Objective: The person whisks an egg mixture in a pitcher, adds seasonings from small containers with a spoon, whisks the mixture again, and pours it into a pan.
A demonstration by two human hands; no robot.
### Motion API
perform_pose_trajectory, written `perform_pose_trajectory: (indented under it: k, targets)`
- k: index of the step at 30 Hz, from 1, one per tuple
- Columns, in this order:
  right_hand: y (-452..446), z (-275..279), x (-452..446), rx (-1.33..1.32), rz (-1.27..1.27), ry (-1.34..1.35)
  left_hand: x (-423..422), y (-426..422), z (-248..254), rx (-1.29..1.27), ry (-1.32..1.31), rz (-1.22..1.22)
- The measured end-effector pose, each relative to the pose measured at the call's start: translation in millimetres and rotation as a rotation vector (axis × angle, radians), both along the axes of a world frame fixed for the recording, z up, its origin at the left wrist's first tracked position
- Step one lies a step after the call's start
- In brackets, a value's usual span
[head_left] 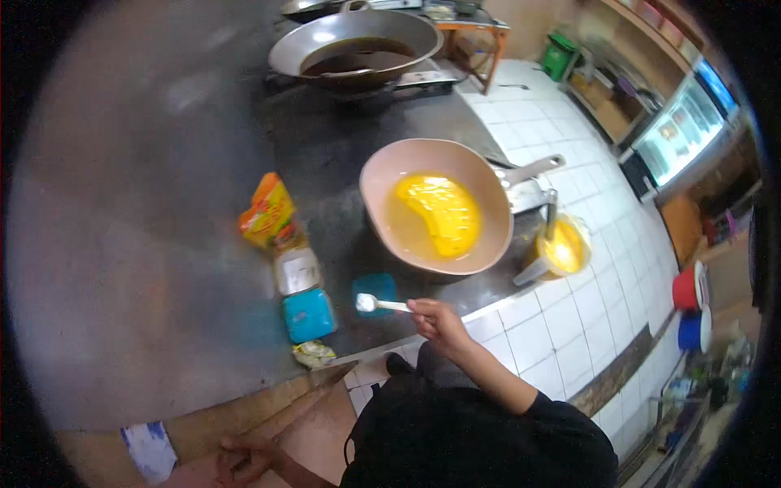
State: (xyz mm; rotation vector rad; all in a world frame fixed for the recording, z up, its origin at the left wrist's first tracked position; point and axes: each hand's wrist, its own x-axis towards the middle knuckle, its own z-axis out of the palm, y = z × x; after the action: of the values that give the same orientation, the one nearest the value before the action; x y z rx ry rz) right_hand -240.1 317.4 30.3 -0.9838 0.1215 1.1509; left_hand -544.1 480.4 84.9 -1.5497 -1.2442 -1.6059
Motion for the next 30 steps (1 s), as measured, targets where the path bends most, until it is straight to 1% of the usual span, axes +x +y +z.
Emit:
perform_pose_trajectory:
  k: [2, 4, 5, 6, 7, 8, 9, 10, 12, 13, 15, 16, 18, 19, 21, 22, 24, 25, 26, 28, 29, 30]
  targets:
    - [-40, 26, 8, -0.086, -0.103, -0.03, 2, 2, 2, 0.026, 0.027, 0.004]
    - [-80, 46, 18, -0.149, -0.282, -0.144, 3, 3, 1, 0.031, 0.029, 0.0]
    - [-106, 37, 29, -0.121, -0.354, -0.25, 4, 4, 0, 0.032, 0.032, -0.005]
    - [-122, 44, 38, -0.167, -0.533, -0.312, 4, 4, 2, 0.033, 0.029, -0.012]
    - [-148, 41, 51, -0.191, -0.602, -0.392, 5, 6, 2, 0.037, 0.032, -0.016]
    - [-159, 47, 58, -0.293, -0.801, -0.476, 7, 8, 2, 0.04, 0.036, -0.023]
    - [-173, 55, 66, -0.358, -0.849, -0.603, 8, 9, 2, 0.039, 0.035, -0.031]
    - [-188, 54, 75, -0.447, -0.922, -0.655, 8, 9, 2, 0.036, 0.035, -0.037]
    - [-204, 39, 92, -0.678, -1.031, -0.979, 8, 9, 2, 0.037, 0.034, -0.046]
    - [-206, 35, 98, -0.678, -1.033, -0.982, 7, 8, 1, 0.037, 0.033, -0.049]
    - [-206, 26, 106, -1.134, -0.82, -1.687, 5, 9, 2, 0.036, 0.036, -0.056]
    - [-208, 15, 110, -1.159, -0.735, -1.685, 4, 8, 2, 0.041, 0.037, -0.056]
    - [-204, 3, 115, -1.249, -0.688, -1.769, 4, 7, 2, 0.048, 0.044, -0.053]
    - [-204, -2, 114, -1.239, -0.679, -1.773, 1, 4, 0, 0.041, 0.044, -0.054]
    - [-191, 2, 107, -1.266, -0.771, -1.822, -6, 4, 0, 0.032, 0.047, -0.052]
    - [-182, 7, 104, -1.255, -0.76, -1.822, -9, 4, 1, 0.032, 0.051, -0.052]
    - [-163, 22, 93, -1.073, -0.909, -1.88, -13, 2, 3, 0.056, 0.079, -0.042]
    - [-150, 31, 84, -1.042, -0.914, -1.826, -12, 2, 4, 0.084, 0.114, -0.035]
    - [-133, 40, 73, -0.916, -0.975, -1.714, -10, 1, 5, 0.113, 0.149, -0.027]
    - [-103, 36, 56, -0.665, -0.984, -1.648, -6, -4, 1, -0.038, -0.002, -0.09]
    - [-84, 33, 44, -0.577, -0.898, -1.651, -7, -5, 2, -0.028, 0.003, -0.068]
    - [-62, 33, 31, -0.488, -0.815, -1.652, -7, -5, 3, 0.002, 0.061, 0.041]
